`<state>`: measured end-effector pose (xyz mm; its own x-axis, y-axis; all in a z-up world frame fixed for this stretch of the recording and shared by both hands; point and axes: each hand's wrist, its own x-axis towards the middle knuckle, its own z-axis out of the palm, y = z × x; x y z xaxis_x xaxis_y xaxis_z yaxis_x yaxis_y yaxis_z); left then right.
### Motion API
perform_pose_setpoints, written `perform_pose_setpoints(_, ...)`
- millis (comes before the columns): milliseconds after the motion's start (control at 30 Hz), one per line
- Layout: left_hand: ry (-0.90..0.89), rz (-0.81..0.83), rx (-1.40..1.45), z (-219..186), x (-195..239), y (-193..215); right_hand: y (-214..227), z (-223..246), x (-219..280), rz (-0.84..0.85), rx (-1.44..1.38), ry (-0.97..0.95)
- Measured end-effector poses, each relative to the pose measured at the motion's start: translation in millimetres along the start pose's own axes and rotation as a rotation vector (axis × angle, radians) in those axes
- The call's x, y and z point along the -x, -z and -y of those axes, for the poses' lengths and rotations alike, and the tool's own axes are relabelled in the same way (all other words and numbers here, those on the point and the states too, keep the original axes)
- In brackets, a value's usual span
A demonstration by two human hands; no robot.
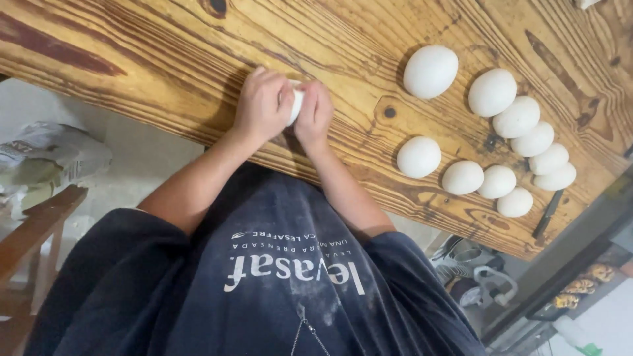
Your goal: The person repeatedly picks up small pieces of dough on a wooden table and rolls them by hand into smooth round balls. The formed balls are placed in rows on the table. A knife and other kitchen items are visible nearby.
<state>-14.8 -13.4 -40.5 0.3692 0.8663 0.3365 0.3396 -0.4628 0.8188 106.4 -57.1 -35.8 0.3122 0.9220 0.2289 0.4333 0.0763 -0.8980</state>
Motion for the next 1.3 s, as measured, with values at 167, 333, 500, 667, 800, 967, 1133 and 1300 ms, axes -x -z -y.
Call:
perform_pose_setpoints(167,0.214,-0.174,-0.118,-52,-39,11,-18,18,-42,-0.174,0.062,-0.367)
perform_pose_setpoints(333,0.018,-0.185,-0.171,-34,-5,5,-3,14,-6,-0.055,-0.071,-0.092)
perform_pose_setpoints(500,0.302,-0.096,0.025,-20,-22,1,-5,-15,-29,-0.057,-0.153,-0.362)
perform_pose_setpoints(667,0.326,-0.347,0.090,-72,-18,1,23,3,-15,0.074,-0.141,-0.554)
perform_pose_setpoints(800,0.118,-0.280,0.105,-62,-4,-25,32,20,-1,0.083,-0.130,-0.201)
perform_pose_setpoints(967,0.260,0.026,-0.078,-54,37,-39,50,0,44,0.071,-0.162,-0.017)
perform_pose_setpoints(1133,0.380,-0.247,0.196,-77,-3,-16,35,8,2,-0.036,-0.048,-0.302)
perform_pose_setpoints(1300,0.203,-0.195,-0.094,-77,25,-28,37,-7,29,-0.074,-0.140,0.002)
